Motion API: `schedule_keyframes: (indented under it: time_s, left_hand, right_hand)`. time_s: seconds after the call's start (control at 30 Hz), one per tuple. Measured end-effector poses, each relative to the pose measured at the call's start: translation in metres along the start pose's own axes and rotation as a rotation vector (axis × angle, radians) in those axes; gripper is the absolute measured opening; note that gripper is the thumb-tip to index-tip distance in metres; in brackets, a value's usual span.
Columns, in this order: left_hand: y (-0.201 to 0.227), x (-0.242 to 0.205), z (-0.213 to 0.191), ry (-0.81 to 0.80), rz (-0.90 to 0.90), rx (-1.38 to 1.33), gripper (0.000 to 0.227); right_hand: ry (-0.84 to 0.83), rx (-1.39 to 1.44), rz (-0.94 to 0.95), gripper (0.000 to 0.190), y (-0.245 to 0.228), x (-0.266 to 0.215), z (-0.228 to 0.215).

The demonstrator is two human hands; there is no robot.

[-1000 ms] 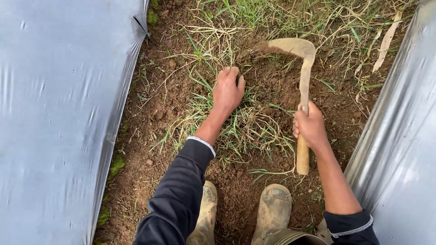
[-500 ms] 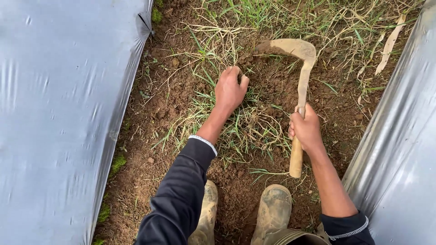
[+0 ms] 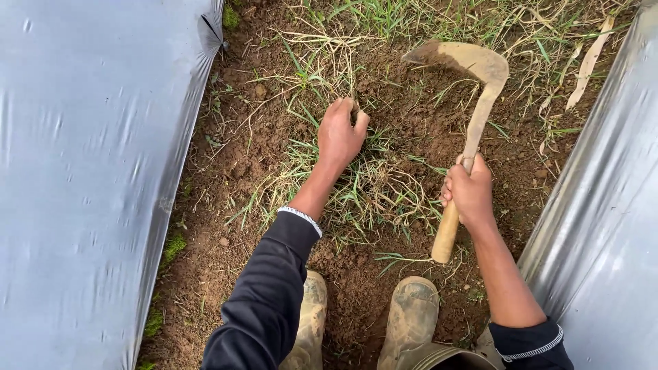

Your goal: A person is weeding a garden bed between plastic-covered rows using their hands and a small hand hoe.

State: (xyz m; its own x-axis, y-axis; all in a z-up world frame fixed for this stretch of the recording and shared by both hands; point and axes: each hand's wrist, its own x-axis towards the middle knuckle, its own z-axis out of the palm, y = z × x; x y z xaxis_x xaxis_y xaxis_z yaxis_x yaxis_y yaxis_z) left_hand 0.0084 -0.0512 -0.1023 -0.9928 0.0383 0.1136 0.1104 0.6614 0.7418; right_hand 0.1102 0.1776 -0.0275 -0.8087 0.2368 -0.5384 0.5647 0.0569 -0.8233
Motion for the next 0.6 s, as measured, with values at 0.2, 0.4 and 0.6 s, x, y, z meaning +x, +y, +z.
schedule_keyframes:
  time_s: [0.2, 0.4, 0.6]
  left_hand:
    - [-0.003, 0.003, 0.002, 0.026, -0.024, -0.044, 0.011]
    - [-0.005, 0.01, -0.006, 0.156, 0.067, -0.05, 0.009]
    - [0.021, 0.013, -0.015, 0.108, 0.0, 0.058, 0.016]
  right_hand:
    - [-0.058, 0.029, 0.104, 0.013, 0.019, -0.006, 0.009]
    - [-0.154, 0.091, 0.178, 0.011, 0.021, -0.013, 0.004]
    - [-0.134, 0.022, 0.18, 0.013, 0.01, -0.019, 0.008]
